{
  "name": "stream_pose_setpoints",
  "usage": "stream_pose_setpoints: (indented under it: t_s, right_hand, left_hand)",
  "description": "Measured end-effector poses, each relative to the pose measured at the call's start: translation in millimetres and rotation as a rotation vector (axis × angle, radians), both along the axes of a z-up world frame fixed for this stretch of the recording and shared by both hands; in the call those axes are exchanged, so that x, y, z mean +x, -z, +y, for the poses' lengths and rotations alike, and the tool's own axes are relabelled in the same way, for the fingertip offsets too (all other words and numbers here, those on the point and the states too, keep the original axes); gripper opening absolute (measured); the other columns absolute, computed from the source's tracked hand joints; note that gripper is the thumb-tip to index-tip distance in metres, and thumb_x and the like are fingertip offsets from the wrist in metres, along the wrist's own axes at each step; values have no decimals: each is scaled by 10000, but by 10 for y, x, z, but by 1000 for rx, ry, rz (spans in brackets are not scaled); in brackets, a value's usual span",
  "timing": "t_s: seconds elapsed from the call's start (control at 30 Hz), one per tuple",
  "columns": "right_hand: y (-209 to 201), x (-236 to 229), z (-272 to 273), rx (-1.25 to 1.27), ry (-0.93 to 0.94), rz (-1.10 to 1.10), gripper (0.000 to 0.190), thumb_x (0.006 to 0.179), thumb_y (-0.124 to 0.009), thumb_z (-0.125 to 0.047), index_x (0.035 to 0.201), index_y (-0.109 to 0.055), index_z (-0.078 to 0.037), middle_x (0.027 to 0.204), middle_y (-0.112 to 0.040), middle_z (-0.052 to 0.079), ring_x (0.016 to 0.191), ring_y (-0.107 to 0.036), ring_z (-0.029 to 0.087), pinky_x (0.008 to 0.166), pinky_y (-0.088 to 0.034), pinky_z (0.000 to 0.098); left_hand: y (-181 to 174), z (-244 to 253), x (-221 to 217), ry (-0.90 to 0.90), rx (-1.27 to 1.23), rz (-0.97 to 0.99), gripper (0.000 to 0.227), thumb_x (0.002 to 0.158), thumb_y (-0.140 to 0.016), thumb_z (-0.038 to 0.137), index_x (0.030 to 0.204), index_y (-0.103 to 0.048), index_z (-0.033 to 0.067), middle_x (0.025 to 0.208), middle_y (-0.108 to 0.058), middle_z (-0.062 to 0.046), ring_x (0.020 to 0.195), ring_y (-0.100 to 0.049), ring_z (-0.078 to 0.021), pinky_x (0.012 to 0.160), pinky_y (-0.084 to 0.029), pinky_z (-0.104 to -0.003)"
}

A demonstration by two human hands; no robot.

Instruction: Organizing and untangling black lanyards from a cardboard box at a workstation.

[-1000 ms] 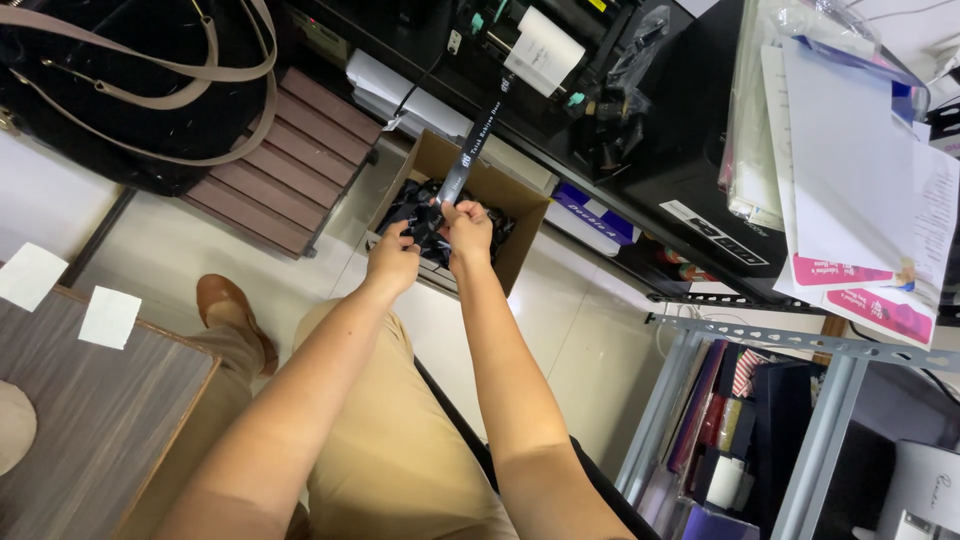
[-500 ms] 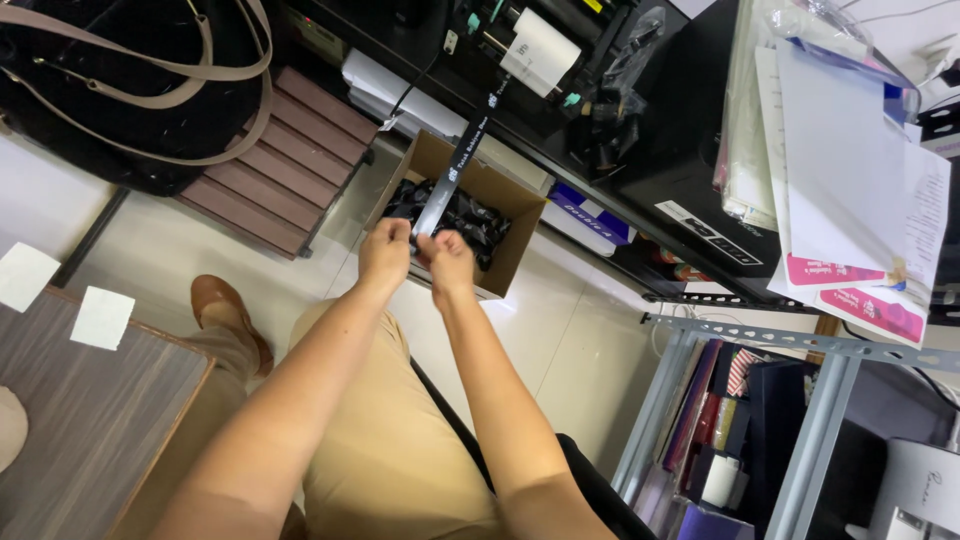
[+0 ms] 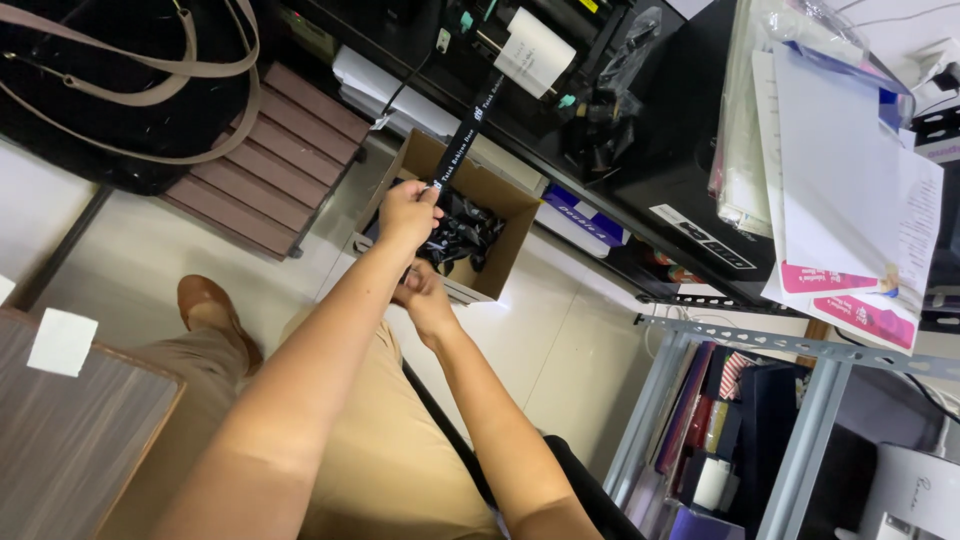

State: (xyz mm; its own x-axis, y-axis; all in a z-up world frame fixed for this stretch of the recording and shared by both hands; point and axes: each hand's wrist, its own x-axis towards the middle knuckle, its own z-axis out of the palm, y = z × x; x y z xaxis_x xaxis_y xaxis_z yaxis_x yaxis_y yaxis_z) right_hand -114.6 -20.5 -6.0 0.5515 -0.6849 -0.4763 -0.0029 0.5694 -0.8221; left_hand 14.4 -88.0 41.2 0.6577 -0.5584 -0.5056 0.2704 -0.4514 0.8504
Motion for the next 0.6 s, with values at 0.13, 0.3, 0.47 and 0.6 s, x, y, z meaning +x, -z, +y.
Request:
stream_pose_setpoints:
  t_s: [0.13,0.3,0.47,0.6]
  right_hand:
    - [98,-137,-150,-169,-350,316,170,844,-770,-104,1014,-777,-113,845,-760,73,821,-732,187,778,-594,339]
    - [7,-351,-859,-606,-363,838,138,811,-774,-267,887,-821,-163,830,-776,95,943,-745,338,813,-583,436]
    - [-252,-354,-1693,-826,196,672,358,848,-555,37,975,-820,-169,963,-785,106,1034,-717,313,962,-542,409]
    - [-434,-127,-2143,-874,226,719,277,842,-622,-14,1036,-797,-107,959,-765,164,997,-716,371,936,-546,471]
  left_hand:
    - [-39,68,43,-120,-102,99,202,978,-651,215,1082,-745,69,651,-702,-84,560,-711,-137,527,-591,-228]
    - [-1,198,103,-128,-228,90,183,991,-640,165,1048,-737,22,620,-665,-118,538,-692,-154,492,-533,-208]
    - [-227,342,82,-54,18,10,147,977,-639,309,1008,-772,255,632,-717,59,623,-737,-63,614,-437,-117]
    - [-70,429,22,-91,15,-4,124,962,-667,267,988,-783,230,744,-745,37,733,-740,-75,690,-465,-162]
